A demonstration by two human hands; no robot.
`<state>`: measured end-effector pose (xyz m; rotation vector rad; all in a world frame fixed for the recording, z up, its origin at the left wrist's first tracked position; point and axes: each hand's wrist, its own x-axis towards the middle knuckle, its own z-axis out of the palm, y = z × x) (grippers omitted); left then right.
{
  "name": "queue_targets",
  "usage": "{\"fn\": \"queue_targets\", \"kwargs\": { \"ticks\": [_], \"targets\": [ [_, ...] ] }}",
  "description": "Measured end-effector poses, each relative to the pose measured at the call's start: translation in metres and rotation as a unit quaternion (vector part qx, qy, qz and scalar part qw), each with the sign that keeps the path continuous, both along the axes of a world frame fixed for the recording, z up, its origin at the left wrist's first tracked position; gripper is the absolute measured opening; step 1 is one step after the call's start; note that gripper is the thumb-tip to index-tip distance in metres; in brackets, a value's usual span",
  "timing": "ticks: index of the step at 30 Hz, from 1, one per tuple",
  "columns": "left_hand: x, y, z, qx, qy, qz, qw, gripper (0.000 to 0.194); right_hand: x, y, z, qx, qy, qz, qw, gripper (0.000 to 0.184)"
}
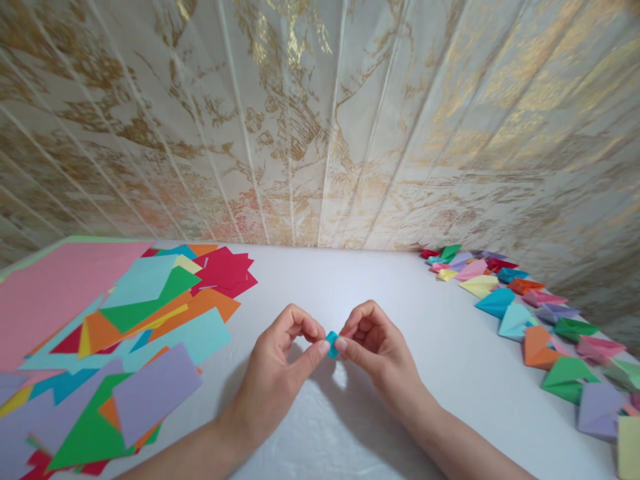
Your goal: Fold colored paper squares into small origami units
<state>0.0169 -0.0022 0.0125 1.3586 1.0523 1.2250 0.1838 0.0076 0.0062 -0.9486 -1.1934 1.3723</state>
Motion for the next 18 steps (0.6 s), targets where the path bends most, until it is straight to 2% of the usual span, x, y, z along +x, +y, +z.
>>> {"fn": "queue_targets", "kwargs": {
  "ticks": [7,10,13,15,16,18],
  "targets": [
    [-0.001,0.004,0.000,-0.016,-0.022,0.024,0.999,0.017,-0.001,0.000,-0.002,-0.026,0.018,0.039,0.999,0.036],
    [0.000,0.005,-0.001,-0.035,-0.058,0.020,0.998,0.018,-0.002,-0.003,-0.004,0.024,-0.027,0.056,0.998,0.026],
    [0.000,0.004,-0.002,-0.052,-0.046,-0.029,0.997,0.010,0.001,-0.006,-0.005,0.103,-0.088,0.021,0.991,0.011],
    [0.000,0.002,-0.002,-0.044,0.008,-0.060,0.997,0.010,0.005,-0.004,-0.005,0.176,-0.168,-0.008,0.970,0.009],
    [0.000,0.001,-0.003,-0.036,0.038,-0.070,0.996,0.013,0.008,-0.002,-0.005,0.225,-0.216,-0.020,0.950,0.012],
    [0.000,-0.001,-0.002,-0.035,0.076,-0.072,0.994,0.020,0.013,0.001,-0.004,0.329,-0.310,-0.034,0.892,0.019]
  ]
}}
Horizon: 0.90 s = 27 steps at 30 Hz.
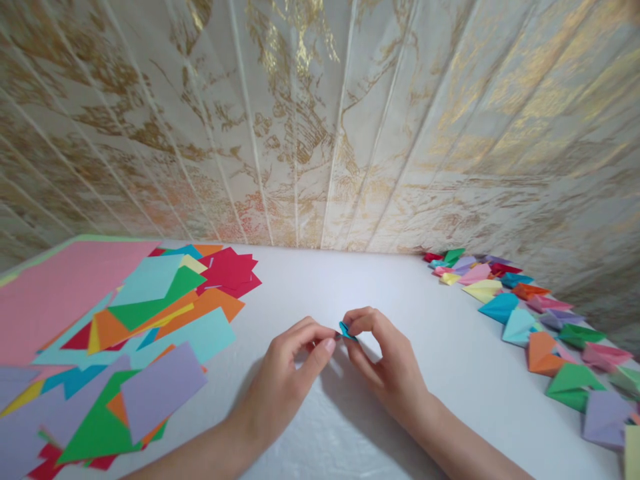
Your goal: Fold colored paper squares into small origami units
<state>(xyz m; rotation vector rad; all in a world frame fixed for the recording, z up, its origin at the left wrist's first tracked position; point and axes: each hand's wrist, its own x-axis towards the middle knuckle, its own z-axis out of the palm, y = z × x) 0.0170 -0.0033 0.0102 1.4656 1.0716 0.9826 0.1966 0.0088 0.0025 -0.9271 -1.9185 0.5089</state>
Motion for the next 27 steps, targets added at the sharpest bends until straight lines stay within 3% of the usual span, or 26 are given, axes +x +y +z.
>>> {"fn": "queue_targets", "kwargs": {
  "ticks": [2,5,9,15,20,27],
  "targets": [
    [0.0000,-0.0004,0.0011,-0.029,-0.001,0.002,1.000,0.026,0.0028,0.0022,0.0017,0.083,-0.077,-0.005,0.994,0.022],
    [0.0002,0.0015,0.0034,-0.080,-0.047,-0.006,0.996,0.032,0.0036,0.0017,0.0033,0.117,-0.132,-0.012,0.984,0.022],
    [-0.0001,0.0056,0.0050,-0.105,-0.092,0.021,0.990,0.035,0.0022,-0.0006,0.0033,0.069,-0.105,0.027,0.992,0.027],
    [0.0003,0.0054,0.0035,-0.124,-0.116,0.051,0.984,0.029,0.0000,-0.0011,0.0032,-0.012,0.039,0.075,0.996,0.031],
    [0.0052,0.0004,0.0022,-0.146,-0.142,0.104,0.974,0.029,-0.0037,-0.0043,0.0036,-0.039,0.038,0.104,0.993,0.031],
    [0.0001,0.0044,0.0032,-0.167,-0.116,0.030,0.979,0.034,-0.0013,-0.0016,0.0041,-0.069,0.056,0.091,0.992,0.010]
  ]
}}
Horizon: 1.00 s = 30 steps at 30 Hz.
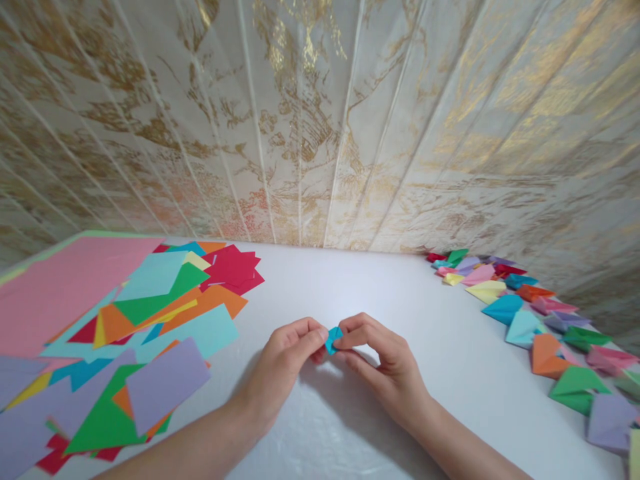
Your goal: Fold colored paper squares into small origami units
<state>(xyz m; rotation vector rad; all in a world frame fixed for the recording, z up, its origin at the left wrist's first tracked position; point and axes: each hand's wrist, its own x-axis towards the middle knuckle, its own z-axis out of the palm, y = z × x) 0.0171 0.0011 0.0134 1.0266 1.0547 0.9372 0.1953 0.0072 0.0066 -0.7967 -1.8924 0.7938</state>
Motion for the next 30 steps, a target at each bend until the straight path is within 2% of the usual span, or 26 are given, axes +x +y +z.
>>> {"fn": "queue_targets", "kwargs": {
  "ticks": [4,9,12,13,16,19,23,26,30],
  "targets": [
    [-0.004,0.004,0.002,0.000,0.017,-0.028,0.999,0.033,0.003,0.004,-0.001,-0.013,0.005,0.012,1.000,0.010],
    [-0.001,-0.001,0.003,-0.004,0.005,0.013,1.000,0.027,0.000,0.001,-0.001,0.047,-0.049,0.018,0.998,0.012],
    [0.000,-0.003,0.003,0.010,0.014,0.015,1.000,0.028,-0.001,-0.002,0.000,0.064,-0.047,-0.007,0.997,0.005],
    [0.000,-0.002,0.003,0.021,0.024,0.006,0.999,0.030,-0.001,-0.002,0.001,0.054,-0.039,-0.011,0.998,0.002],
    [-0.002,0.000,0.003,0.082,0.069,-0.049,0.993,0.032,0.001,0.001,0.001,-0.012,-0.002,-0.026,1.000,0.013],
    [-0.006,0.001,0.003,0.149,0.125,-0.098,0.976,0.026,0.002,0.005,0.000,-0.096,0.039,-0.042,0.994,0.022],
    [-0.010,0.003,0.002,0.163,0.139,-0.097,0.972,0.025,0.002,0.008,-0.002,-0.184,0.076,-0.024,0.980,0.026],
    [-0.010,0.003,0.003,0.175,0.140,-0.086,0.971,0.024,0.000,0.007,-0.003,-0.220,0.097,-0.014,0.971,0.028],
    [-0.008,0.002,0.003,0.195,0.144,-0.065,0.968,0.024,-0.005,0.006,-0.002,-0.258,0.179,-0.015,0.949,0.033]
  ]
}}
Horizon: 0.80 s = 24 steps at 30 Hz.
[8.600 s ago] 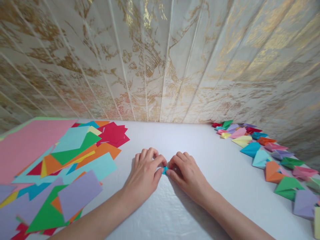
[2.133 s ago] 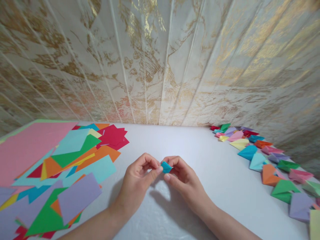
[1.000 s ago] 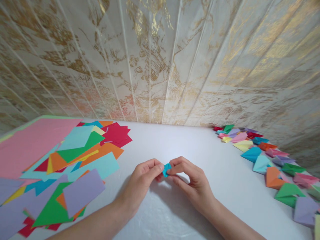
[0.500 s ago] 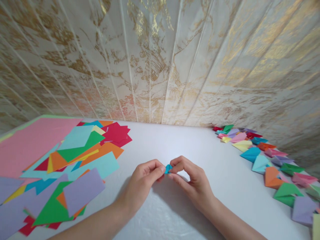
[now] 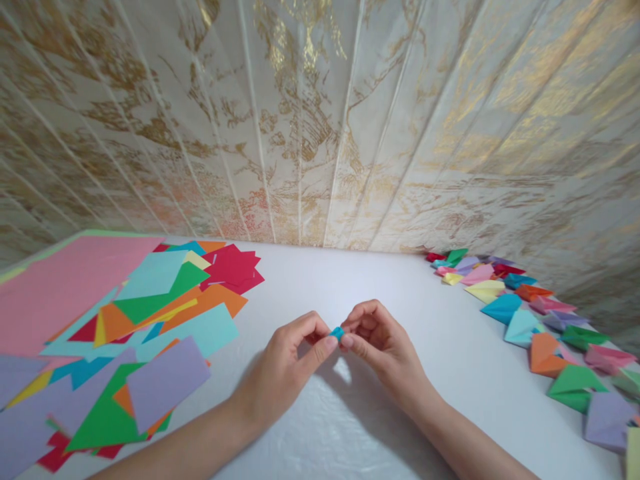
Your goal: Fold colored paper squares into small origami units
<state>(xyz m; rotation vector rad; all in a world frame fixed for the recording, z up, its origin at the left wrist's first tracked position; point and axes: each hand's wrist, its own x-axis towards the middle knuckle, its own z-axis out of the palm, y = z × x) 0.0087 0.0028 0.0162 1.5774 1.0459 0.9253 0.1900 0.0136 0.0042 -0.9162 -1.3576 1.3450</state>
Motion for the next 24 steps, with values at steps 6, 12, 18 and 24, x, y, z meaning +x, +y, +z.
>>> {"fn": "queue_targets", "kwargs": {
  "ticks": [6,12,18,24],
  "targets": [
    [0.003,-0.003,0.001,0.025,0.004,0.025,0.999,0.024,-0.005,-0.005,0.000,0.000,0.012,-0.012,1.000,0.036],
    [0.004,-0.006,0.004,0.037,-0.008,0.035,0.999,0.023,-0.003,-0.010,-0.001,0.056,-0.042,-0.031,0.997,0.029],
    [0.005,-0.006,-0.005,-0.035,0.001,0.010,0.999,0.025,0.002,-0.005,-0.001,0.144,-0.129,-0.054,0.980,0.019],
    [0.003,-0.001,-0.008,-0.060,-0.027,0.026,0.998,0.030,0.006,0.000,-0.004,0.198,-0.151,-0.030,0.968,0.009]
  ]
}}
